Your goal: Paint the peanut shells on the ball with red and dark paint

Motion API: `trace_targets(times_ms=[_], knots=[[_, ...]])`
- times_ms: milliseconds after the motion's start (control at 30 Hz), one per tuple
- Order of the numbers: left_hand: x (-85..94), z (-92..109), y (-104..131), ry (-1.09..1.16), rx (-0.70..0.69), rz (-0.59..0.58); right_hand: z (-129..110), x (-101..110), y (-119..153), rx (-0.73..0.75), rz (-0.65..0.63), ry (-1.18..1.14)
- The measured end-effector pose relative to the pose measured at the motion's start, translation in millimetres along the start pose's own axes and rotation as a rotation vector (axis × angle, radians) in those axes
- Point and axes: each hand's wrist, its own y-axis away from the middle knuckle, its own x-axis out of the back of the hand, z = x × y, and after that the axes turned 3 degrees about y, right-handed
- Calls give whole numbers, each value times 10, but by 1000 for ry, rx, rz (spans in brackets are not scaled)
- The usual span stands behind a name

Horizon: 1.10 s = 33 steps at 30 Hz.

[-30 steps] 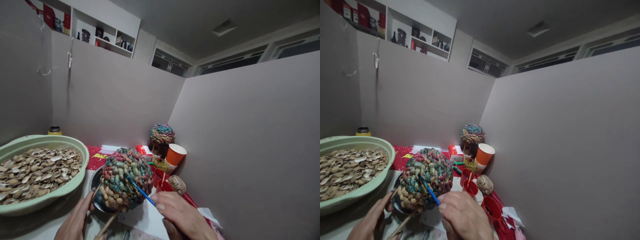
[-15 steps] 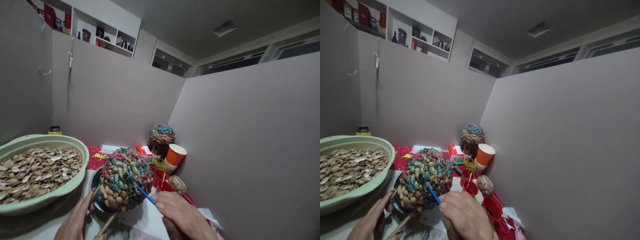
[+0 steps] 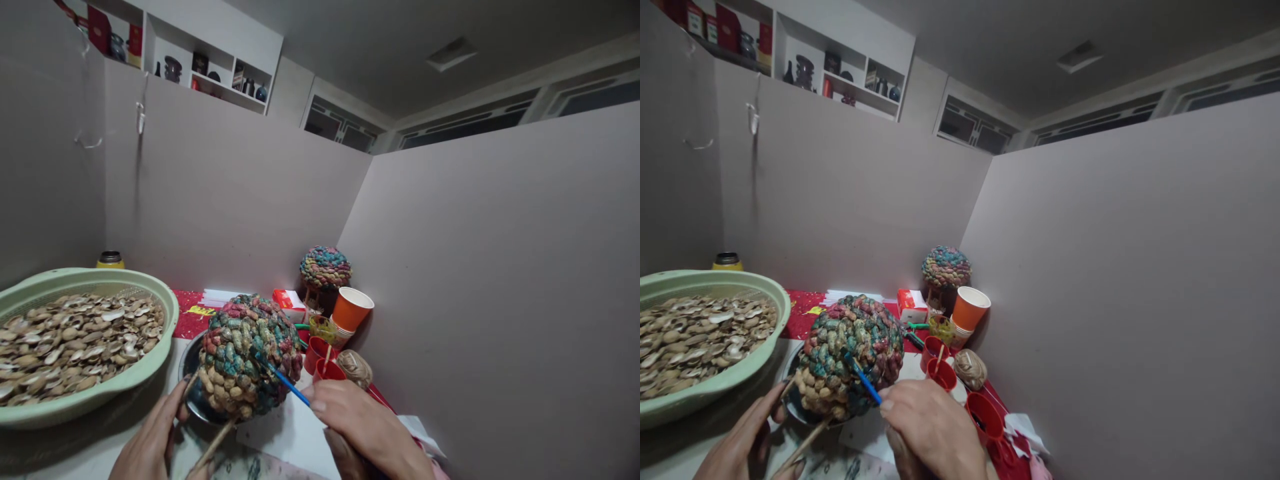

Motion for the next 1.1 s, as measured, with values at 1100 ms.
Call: trace_targets(times_ms=[1100], knots=[[38, 128, -84, 319, 279, -9, -135, 132, -175, -94, 94, 42]])
